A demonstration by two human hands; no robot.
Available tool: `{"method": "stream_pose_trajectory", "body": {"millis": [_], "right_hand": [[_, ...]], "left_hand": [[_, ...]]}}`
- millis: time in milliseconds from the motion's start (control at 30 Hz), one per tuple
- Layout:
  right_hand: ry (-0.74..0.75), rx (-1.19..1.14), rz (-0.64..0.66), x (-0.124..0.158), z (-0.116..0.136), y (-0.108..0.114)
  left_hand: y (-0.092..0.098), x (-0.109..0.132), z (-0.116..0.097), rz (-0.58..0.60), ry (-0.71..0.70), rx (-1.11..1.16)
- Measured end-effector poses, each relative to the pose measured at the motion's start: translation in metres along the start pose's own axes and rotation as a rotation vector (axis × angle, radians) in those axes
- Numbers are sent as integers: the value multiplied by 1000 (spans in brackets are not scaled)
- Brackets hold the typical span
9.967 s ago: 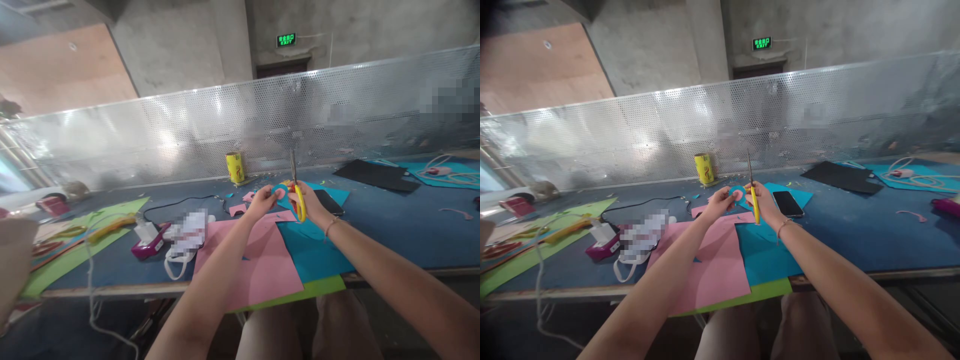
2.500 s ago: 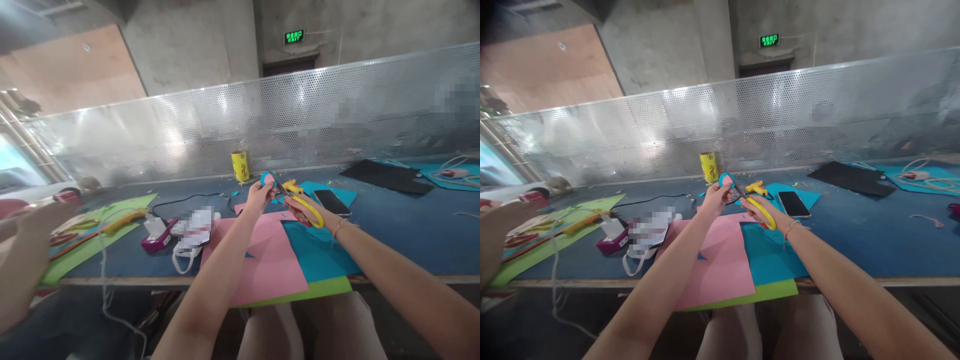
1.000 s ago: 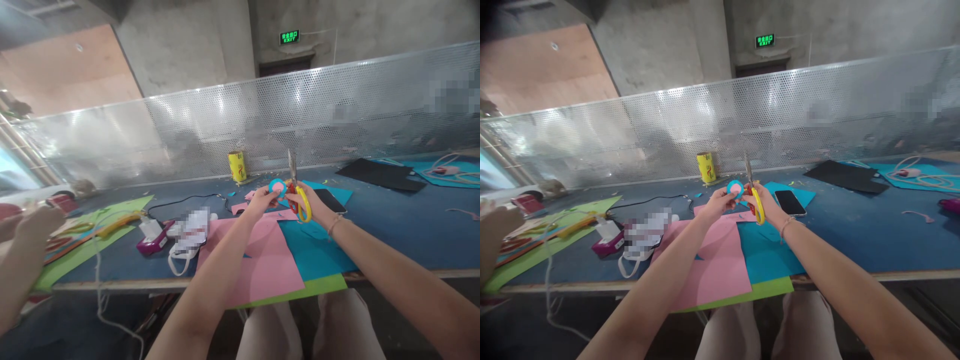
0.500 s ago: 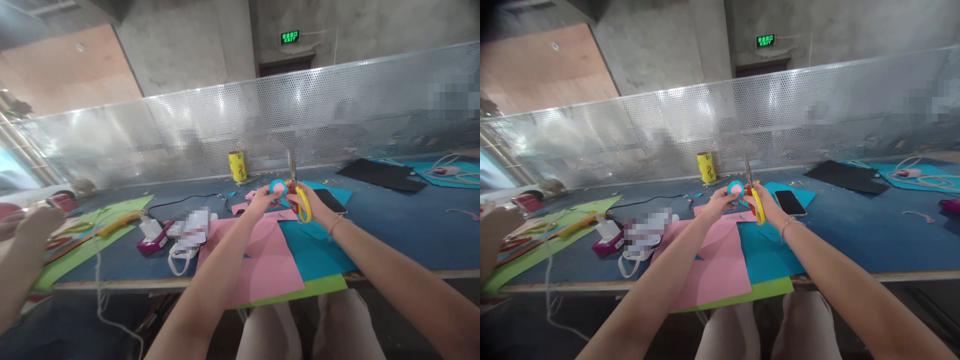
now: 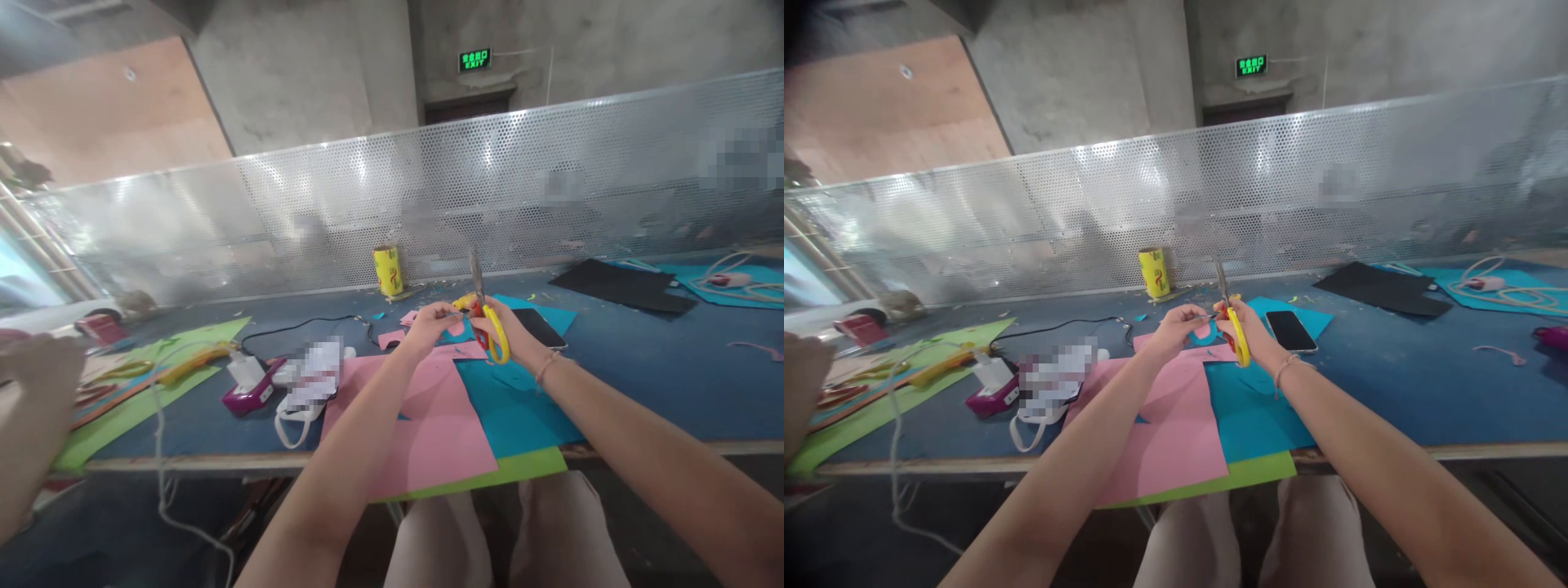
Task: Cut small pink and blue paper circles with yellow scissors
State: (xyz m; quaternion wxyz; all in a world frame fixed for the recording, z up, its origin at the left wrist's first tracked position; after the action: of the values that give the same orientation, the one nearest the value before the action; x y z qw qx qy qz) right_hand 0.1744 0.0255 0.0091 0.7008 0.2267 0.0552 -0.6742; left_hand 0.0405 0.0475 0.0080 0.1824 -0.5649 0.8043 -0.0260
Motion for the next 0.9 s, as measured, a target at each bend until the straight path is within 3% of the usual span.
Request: {"method": "stream_pose_trajectory", "body": {"millis": [233, 433, 700, 900], "right_hand": [[14, -79, -2, 6, 12, 1], [-16, -83, -36, 0, 5, 3], [-117, -96, -145, -6, -17, 13], [-97, -43, -118, -6, -17, 14]], "left_hand": [[2, -4, 4, 43, 9, 138], [4, -5, 2, 27, 0, 130], [3, 2, -1, -74, 82, 193], [7, 4, -2, -146, 90, 192]]}}
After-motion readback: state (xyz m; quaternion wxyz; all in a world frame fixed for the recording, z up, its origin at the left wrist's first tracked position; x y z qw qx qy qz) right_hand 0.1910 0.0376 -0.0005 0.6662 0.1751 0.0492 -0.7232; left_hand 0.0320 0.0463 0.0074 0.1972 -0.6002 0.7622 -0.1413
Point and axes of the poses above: each hand's wrist, its own x-axis away from the middle knuckle, its own y-axis out of the back of the hand, z = x × y, the point moved 6 cm from there along -x, towards the middle knuckle, and after that the axes turned 13 degrees about x, right-handed, at the moved point
